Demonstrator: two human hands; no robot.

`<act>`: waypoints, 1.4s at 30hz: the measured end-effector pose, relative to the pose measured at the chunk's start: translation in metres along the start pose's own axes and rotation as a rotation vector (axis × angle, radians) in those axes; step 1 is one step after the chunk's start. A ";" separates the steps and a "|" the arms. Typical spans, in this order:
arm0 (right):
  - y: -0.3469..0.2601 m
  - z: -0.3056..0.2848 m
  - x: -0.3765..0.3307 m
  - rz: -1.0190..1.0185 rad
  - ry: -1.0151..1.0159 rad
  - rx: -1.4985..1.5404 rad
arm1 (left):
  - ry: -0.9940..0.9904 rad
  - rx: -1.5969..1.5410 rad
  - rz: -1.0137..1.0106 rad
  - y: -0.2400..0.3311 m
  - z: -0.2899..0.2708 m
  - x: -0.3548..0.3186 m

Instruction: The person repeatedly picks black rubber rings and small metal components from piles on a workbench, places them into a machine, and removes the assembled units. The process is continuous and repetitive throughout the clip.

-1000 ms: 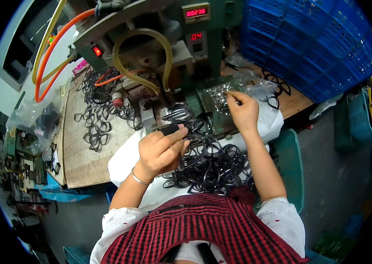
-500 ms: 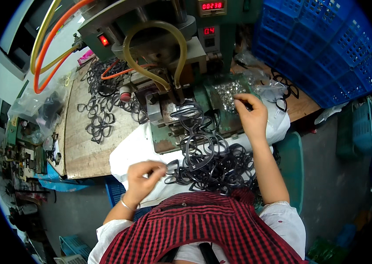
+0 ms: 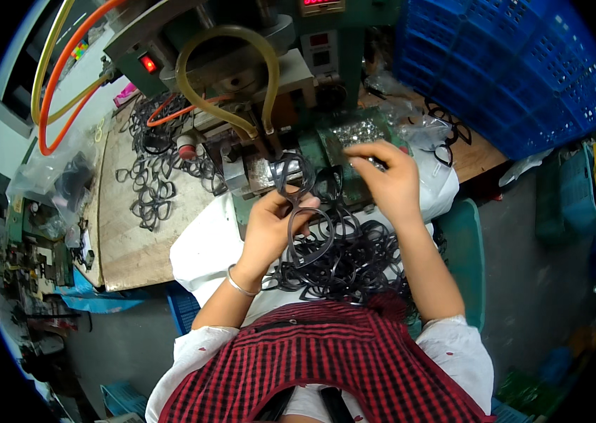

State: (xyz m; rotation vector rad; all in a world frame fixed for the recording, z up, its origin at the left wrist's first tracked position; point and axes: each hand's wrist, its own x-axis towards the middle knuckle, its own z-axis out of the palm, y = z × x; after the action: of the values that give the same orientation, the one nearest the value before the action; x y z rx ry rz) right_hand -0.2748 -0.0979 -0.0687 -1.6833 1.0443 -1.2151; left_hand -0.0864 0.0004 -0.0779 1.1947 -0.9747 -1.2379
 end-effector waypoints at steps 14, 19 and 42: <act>-0.052 0.069 0.030 0.155 -0.237 0.460 | 0.066 0.430 0.208 -0.018 0.008 -0.009; -0.043 0.080 0.018 0.136 -0.083 0.566 | 0.252 -0.036 0.412 0.038 -0.012 -0.053; 0.071 -0.001 -0.014 -0.148 0.261 -0.928 | -0.251 -0.488 -0.428 0.057 -0.003 -0.011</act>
State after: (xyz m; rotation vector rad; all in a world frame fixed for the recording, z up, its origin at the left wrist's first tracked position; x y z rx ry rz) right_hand -0.2902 -0.1089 -0.1382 -2.3512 1.8605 -1.1269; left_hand -0.0759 0.0083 -0.0212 0.8916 -0.5471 -1.8744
